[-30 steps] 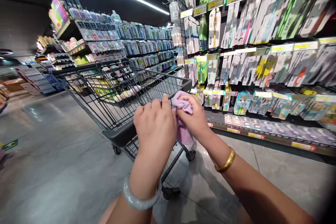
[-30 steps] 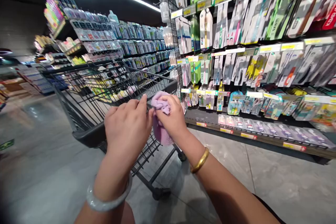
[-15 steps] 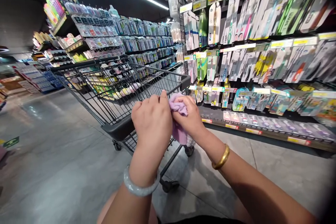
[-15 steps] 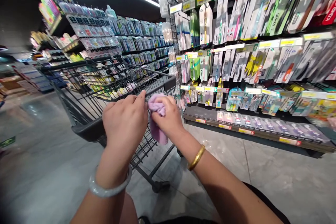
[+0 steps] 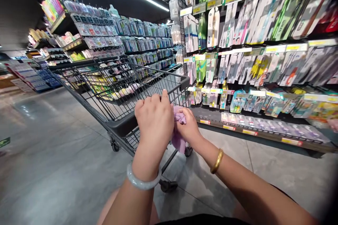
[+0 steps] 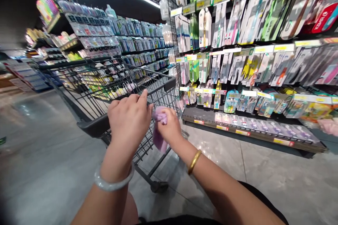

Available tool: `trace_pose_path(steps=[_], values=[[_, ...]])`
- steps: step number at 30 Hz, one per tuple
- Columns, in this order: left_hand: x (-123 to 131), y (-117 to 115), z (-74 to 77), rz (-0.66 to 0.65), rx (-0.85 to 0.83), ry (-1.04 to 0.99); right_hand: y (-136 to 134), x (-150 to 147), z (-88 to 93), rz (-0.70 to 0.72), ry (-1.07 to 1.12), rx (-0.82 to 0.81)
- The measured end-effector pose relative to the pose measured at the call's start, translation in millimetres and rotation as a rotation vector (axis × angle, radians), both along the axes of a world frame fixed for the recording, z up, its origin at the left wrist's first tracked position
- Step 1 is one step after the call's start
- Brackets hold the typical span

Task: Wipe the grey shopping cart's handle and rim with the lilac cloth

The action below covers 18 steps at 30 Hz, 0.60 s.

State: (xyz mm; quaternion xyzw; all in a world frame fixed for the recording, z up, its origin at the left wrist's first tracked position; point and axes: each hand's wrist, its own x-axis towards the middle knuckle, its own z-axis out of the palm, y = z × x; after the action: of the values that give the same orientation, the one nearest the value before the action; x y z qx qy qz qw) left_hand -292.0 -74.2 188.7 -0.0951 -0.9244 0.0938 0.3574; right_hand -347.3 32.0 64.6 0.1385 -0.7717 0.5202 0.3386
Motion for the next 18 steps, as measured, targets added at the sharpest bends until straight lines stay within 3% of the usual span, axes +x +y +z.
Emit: trace_pose_path(steps=[2,4,7,11,15,18], values=[[-0.6,0.2,0.6,0.007,0.001,0.002,-8.0,11.3,18.9,0.134,0.083,0.022],[-1.3,-0.3,-0.4,0.000,0.002,0.004,-9.0,14.2,20.8,0.222,0.146,0.080],[-2.3,-2.2,-4.3,-0.025,0.001,0.024,1.2,1.9,-6.0,0.165,0.136,0.207],[-2.4,-3.9,-7.9,-0.047,-0.027,0.022,15.7,-18.1,-39.7,0.048,0.060,0.177],[-2.2,-2.8,-7.3,-0.043,-0.005,0.025,3.4,-3.3,-33.5,-0.007,0.035,0.115],[-3.0,-1.9,-7.5,-0.039,0.008,0.033,-23.8,24.1,-29.5,0.125,0.075,0.162]])
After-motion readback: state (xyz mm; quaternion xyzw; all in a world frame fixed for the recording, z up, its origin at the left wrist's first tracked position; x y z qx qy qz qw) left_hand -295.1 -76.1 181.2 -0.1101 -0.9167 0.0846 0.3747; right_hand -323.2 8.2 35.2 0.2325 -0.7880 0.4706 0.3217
